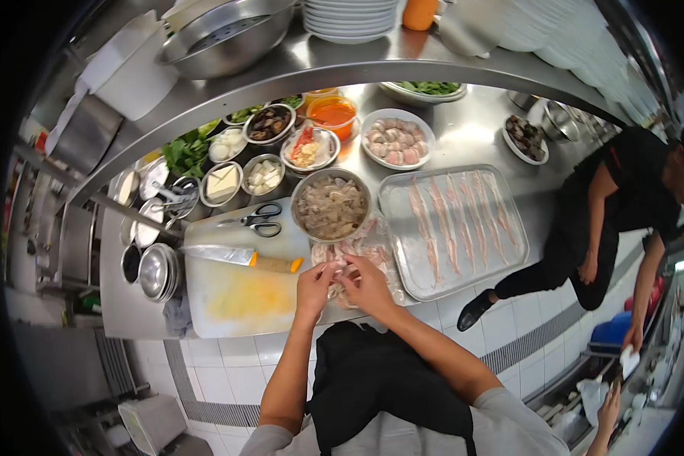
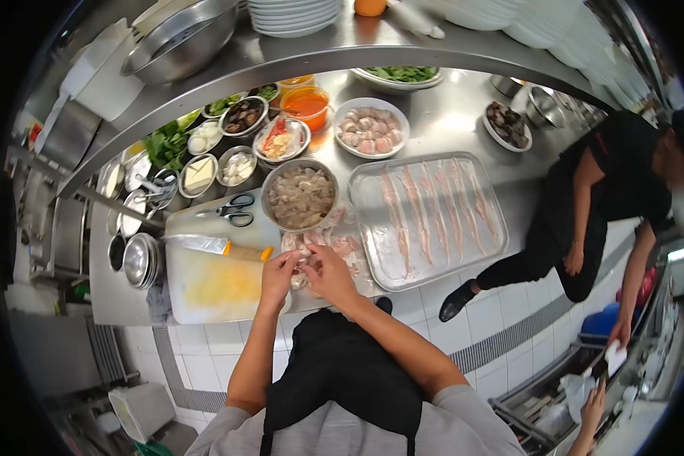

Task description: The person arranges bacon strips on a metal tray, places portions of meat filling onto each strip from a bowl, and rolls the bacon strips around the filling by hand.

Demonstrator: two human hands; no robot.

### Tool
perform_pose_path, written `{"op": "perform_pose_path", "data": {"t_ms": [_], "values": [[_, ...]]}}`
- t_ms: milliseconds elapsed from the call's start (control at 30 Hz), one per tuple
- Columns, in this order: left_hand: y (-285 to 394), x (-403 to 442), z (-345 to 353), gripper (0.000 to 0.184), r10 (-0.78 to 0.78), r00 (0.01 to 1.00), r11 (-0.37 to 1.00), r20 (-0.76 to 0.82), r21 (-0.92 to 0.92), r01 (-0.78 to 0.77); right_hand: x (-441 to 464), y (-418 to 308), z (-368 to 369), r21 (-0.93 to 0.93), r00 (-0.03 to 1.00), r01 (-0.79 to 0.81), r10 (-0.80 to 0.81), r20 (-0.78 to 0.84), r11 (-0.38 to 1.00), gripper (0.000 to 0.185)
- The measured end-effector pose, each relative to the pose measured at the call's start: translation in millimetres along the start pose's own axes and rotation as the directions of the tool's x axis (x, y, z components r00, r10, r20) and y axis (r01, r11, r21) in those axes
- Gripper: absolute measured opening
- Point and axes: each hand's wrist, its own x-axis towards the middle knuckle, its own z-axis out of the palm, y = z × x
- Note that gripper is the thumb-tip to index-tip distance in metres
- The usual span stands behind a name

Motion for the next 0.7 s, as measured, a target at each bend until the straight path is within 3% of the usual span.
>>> {"op": "perform_pose_path", "data": {"t_ms": [100,167,200,233,267,367,433,467,533,567,633,700], "values": [[-24,4,-3,0.031,0.068,0.997,0.996,0.026,-0.065,-0.066,-5,20,19,-0.002,0.995,-0.071,0.071,-0.076,0.997,0.028],[-37,5,-7,0.037,0.065,0.997,0.998,0.045,-0.003,-0.064,-11,19,20,-0.093,0.983,0.05,-0.065,-0.172,0.994,0.018],[-35,2,-10,0.039,0.026,0.997,0.997,0.077,0.071,-0.032,-16,23,24,-0.04,0.982,-0.01,0.002,-0.189,0.999,0.016],[-20,-6,-5,0.04,-0.066,0.99,0.998,0.127,0.027,0.063,-19,23,21,-0.107,0.991,0.009,-0.023,-0.131,0.994,0.016],[-31,-4,-4,0.037,0.02,0.989,0.999,0.147,-0.029,-0.016,-18,26,25,-0.08,0.989,0.005,-0.016,-0.145,0.997,0.016],[-40,-3,2,0.033,0.054,0.973,0.994,0.223,-0.106,-0.031,-24,31,19,-0.099,0.981,0.022,-0.041,-0.19,0.995,0.016],[-53,5,-7,0.027,0.082,0.974,0.997,0.209,-0.033,-0.077,-20,29,21,-0.119,0.982,0.066,-0.086,-0.166,0.991,0.016],[-60,15,-17,0.027,0.105,0.974,0.994,0.2,-0.026,-0.102,-16,34,23,-0.094,0.989,0.022,-0.035,-0.141,0.995,0.015],[-62,25,-25,0.019,0.081,0.97,0.959,0.228,0.246,-0.138,-10,30,25,-0.075,0.991,0.012,-0.022,-0.13,0.997,0.015],[-58,29,-23,0.019,0.106,0.965,0.957,0.24,0.241,-0.165,-13,29,23,-0.055,0.988,0.042,-0.05,-0.145,0.998,0.016],[-54,30,-17,0.013,0.021,0.978,0.987,0.208,0.149,-0.053,-14,29,15,-0.046,0.98,0.065,-0.072,-0.185,0.997,0.016],[-56,34,-10,0.013,0.043,0.988,0.997,0.152,0.053,-0.051,-14,21,8,0.031,0.976,0.012,-0.005,-0.216,0.999,0.016]]}}
